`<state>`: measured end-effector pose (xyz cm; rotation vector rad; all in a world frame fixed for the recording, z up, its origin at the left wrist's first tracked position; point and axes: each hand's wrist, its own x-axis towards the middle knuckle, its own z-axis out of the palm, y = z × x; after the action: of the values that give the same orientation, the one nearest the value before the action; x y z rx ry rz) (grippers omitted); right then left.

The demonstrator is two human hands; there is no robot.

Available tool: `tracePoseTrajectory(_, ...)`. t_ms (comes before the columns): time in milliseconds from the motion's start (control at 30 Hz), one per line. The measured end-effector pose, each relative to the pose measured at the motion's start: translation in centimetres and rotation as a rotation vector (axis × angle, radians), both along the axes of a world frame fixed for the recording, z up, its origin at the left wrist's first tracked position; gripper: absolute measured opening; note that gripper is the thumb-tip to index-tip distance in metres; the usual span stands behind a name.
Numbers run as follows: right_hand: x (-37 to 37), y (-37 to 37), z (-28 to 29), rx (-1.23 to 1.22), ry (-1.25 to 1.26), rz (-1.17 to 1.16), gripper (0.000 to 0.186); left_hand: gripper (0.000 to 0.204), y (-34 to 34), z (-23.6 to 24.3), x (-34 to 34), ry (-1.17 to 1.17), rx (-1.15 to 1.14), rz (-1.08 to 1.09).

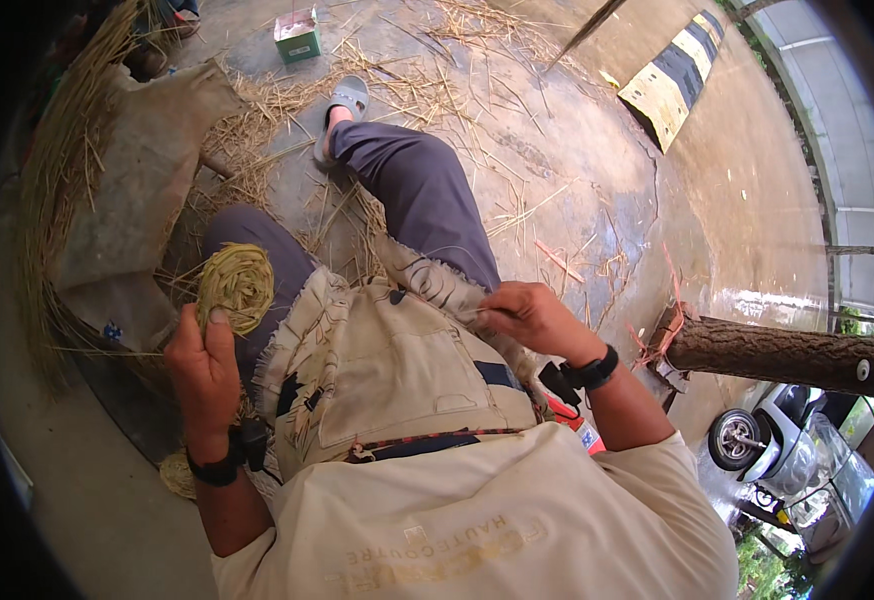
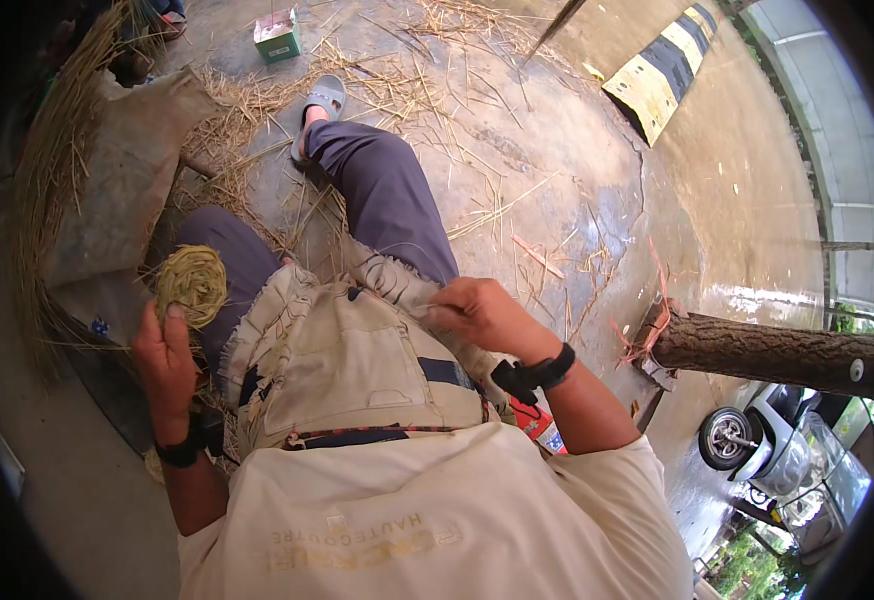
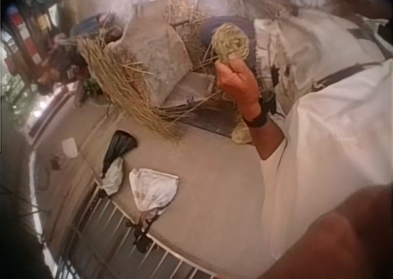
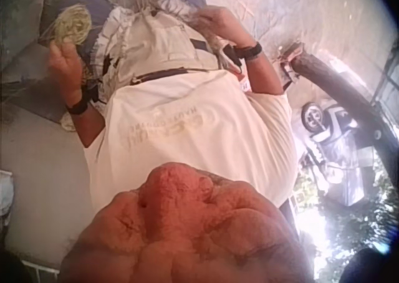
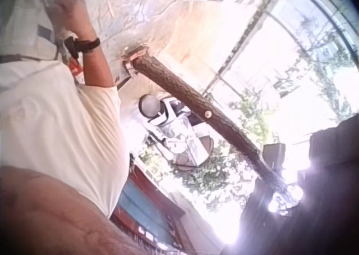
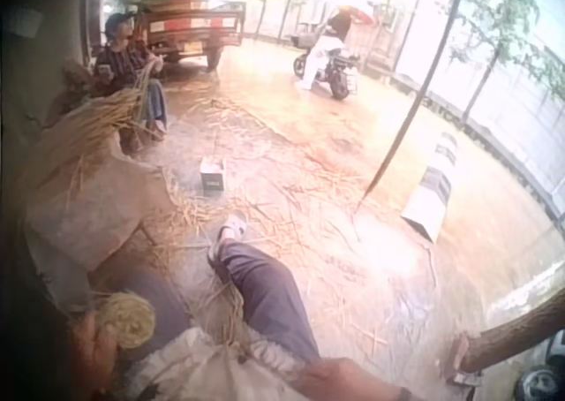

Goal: The person is weaving straw or dried grass into a coiled or circular item, possibly a hat or mat.

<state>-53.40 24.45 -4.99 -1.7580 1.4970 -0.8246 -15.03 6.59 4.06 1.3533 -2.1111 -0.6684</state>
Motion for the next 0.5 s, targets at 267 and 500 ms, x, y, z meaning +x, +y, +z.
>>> tracePoseTrajectory(267, -7.4, 3.7, 2.1, 0.549, -0.47, -0.553, 0.023, 0.028, -1.5, -1.3, 2.6, -0.032, 0.027, 0.133)
tracePoseTrajectory(500, -18.0, 9.7, -0.6, 0.381, -1.197, -1.039, 0.019, 0.035, -3.9, -2.8, 8.5, -0.013, 0.054, 0.308)
